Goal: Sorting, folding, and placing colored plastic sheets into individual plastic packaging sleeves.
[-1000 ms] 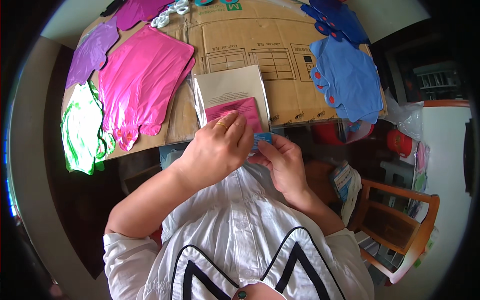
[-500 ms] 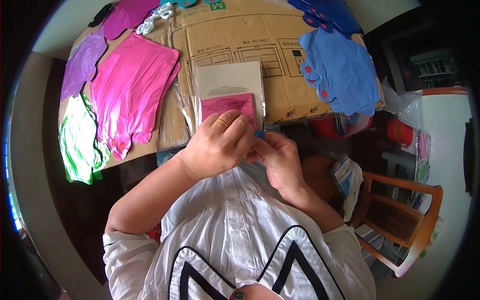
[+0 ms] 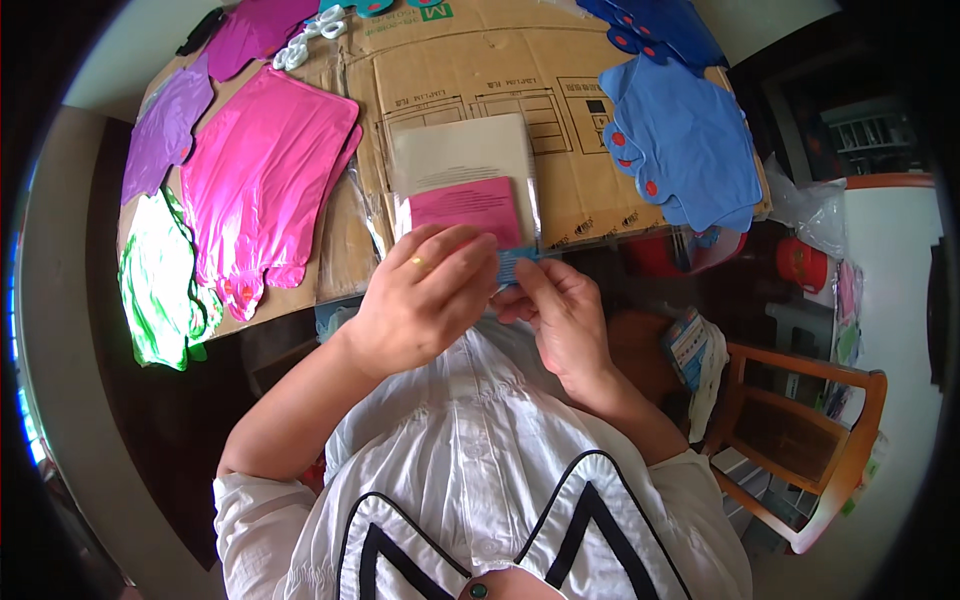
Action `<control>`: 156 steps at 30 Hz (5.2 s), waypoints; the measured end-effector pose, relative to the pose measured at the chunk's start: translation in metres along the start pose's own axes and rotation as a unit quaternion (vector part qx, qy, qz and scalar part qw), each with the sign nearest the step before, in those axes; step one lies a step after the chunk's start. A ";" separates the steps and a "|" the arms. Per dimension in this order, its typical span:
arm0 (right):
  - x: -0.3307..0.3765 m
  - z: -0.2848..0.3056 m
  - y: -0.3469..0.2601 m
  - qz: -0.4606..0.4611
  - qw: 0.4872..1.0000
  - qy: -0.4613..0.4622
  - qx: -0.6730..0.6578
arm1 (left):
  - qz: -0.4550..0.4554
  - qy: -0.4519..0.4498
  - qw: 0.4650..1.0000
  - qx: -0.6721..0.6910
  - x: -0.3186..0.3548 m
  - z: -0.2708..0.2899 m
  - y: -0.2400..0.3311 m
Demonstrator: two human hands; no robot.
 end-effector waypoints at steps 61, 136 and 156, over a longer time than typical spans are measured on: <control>0.007 -0.011 0.032 -0.054 0.991 -0.088 -0.088 | 0.471 0.050 0.793 0.383 0.010 0.025 -0.154; 0.022 -0.054 -0.062 0.221 0.935 -0.255 0.108 | 0.497 0.196 0.633 0.560 0.003 0.041 -0.054; 0.013 -0.037 -0.045 0.181 0.967 -0.175 0.047 | 0.516 0.256 0.581 0.575 0.023 0.033 -0.077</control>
Point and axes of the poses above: each hand's wrist, its own x-axis away from the middle knuckle, its own z-axis out of the back of the hand, y = z × x, the point moved 9 cm from there along -x, towards the middle knuckle, and after that the axes turned 9 degrees about x, right-handed, at the moved point
